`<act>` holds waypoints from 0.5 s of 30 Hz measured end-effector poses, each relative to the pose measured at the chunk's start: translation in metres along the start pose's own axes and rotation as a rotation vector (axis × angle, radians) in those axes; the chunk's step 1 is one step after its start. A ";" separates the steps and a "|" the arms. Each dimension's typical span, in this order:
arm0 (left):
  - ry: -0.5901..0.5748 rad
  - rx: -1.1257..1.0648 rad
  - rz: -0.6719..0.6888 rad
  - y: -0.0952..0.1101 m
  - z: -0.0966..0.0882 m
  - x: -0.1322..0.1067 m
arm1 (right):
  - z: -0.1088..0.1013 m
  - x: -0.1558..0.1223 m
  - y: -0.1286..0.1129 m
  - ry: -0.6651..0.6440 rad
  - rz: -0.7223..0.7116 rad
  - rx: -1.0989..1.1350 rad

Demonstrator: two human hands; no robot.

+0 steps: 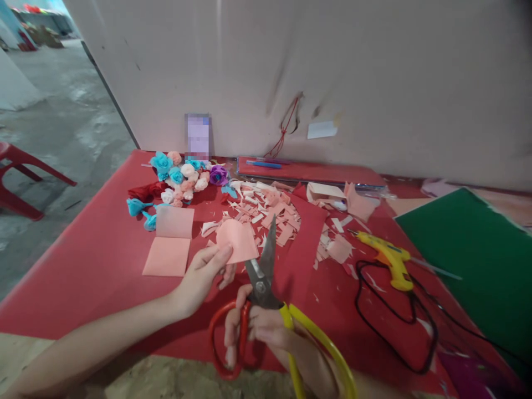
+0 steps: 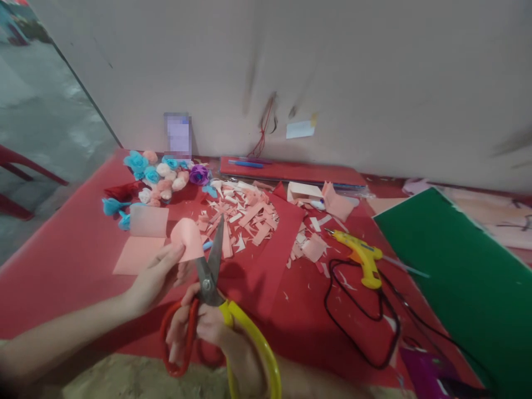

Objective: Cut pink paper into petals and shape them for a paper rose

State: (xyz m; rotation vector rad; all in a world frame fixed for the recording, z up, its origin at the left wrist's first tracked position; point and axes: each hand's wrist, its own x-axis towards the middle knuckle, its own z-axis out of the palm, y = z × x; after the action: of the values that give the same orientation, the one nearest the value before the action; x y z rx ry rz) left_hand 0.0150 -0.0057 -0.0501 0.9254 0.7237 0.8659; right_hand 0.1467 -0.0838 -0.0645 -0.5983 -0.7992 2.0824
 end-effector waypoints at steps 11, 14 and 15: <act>-0.008 0.092 0.077 -0.006 -0.001 -0.008 | 0.019 -0.002 0.000 0.200 -0.192 -0.231; -0.017 0.105 0.083 -0.005 -0.001 -0.008 | 0.017 -0.001 0.005 0.209 -0.168 -0.224; -0.021 0.107 0.086 -0.005 -0.001 -0.008 | 0.016 -0.001 0.007 0.213 -0.156 -0.217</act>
State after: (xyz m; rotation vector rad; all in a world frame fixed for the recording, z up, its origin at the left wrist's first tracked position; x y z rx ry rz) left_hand 0.0122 -0.0136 -0.0533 1.0662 0.7218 0.8978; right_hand 0.1331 -0.0931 -0.0581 -0.8327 -0.9222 1.7694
